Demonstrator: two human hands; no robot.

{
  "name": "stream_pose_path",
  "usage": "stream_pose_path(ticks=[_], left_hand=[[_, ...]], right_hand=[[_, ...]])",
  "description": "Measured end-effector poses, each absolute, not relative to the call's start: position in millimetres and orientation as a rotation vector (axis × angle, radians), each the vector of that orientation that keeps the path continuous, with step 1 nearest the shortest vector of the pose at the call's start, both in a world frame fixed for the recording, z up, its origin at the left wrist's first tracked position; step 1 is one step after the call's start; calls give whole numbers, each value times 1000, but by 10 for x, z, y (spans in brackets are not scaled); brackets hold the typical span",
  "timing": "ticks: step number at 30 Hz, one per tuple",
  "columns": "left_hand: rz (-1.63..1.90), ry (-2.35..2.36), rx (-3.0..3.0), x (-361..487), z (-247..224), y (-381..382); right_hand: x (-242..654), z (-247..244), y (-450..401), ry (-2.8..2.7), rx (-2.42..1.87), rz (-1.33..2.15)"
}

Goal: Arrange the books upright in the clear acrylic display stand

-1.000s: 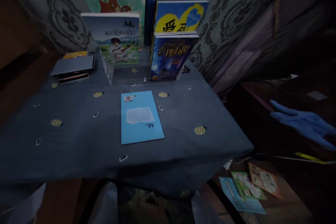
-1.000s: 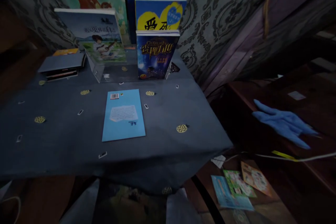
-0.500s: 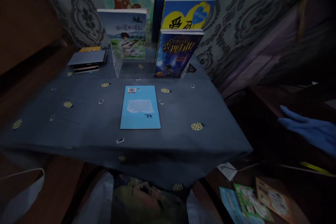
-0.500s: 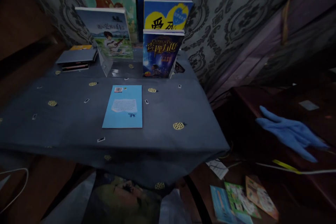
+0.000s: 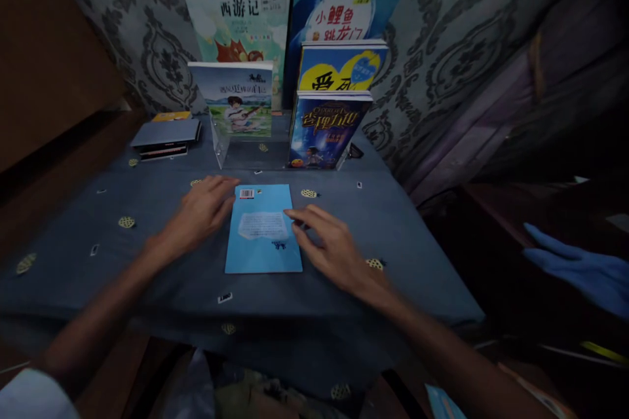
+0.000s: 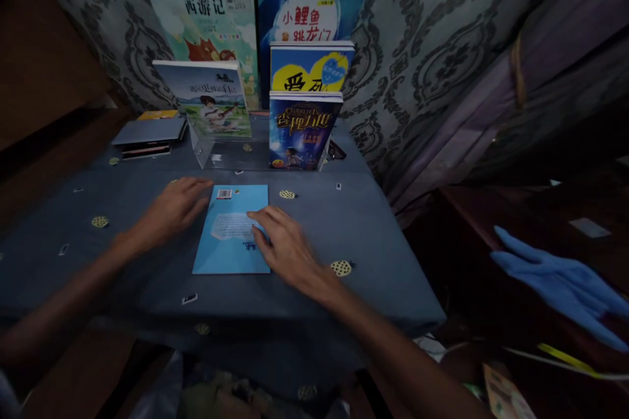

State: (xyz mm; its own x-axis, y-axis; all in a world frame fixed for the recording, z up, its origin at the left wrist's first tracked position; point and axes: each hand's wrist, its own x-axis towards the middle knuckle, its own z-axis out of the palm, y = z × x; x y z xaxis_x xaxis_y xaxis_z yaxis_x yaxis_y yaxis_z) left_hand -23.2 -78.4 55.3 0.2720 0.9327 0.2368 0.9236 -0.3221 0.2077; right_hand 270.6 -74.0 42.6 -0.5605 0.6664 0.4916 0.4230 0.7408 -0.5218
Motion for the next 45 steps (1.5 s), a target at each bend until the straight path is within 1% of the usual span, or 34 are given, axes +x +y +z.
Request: stream_pose_path(ticks=[5, 9, 15, 21, 28, 36, 41, 45], left_hand=[[262, 1840, 2493, -167, 186, -564], [321, 1821, 2551, -199, 32, -515], [402, 1537, 2714, 27, -74, -284], [318, 1354, 2772, 389, -5, -6], [330, 1307, 2739, 447, 92, 7], [629, 1511, 2594, 376, 13, -19], [409, 1671, 2639, 265, 82, -145], [462, 1730, 2607, 97, 121, -466]], right_hand=[[2350, 139, -524, -2533, -973, 307], [2274, -19, -487, -2546, -1054, 219], [2290, -44, -509, -2546, -1038, 182], [2274, -20, -506, -2538, -1036, 144], [2319, -28, -495, -2529, -1038, 199], [2190, -68, -121, -2528, -1100, 231], [2254, -221, 71, -2499, -1215, 217], [2371, -228, 93, -2449, -1212, 209]])
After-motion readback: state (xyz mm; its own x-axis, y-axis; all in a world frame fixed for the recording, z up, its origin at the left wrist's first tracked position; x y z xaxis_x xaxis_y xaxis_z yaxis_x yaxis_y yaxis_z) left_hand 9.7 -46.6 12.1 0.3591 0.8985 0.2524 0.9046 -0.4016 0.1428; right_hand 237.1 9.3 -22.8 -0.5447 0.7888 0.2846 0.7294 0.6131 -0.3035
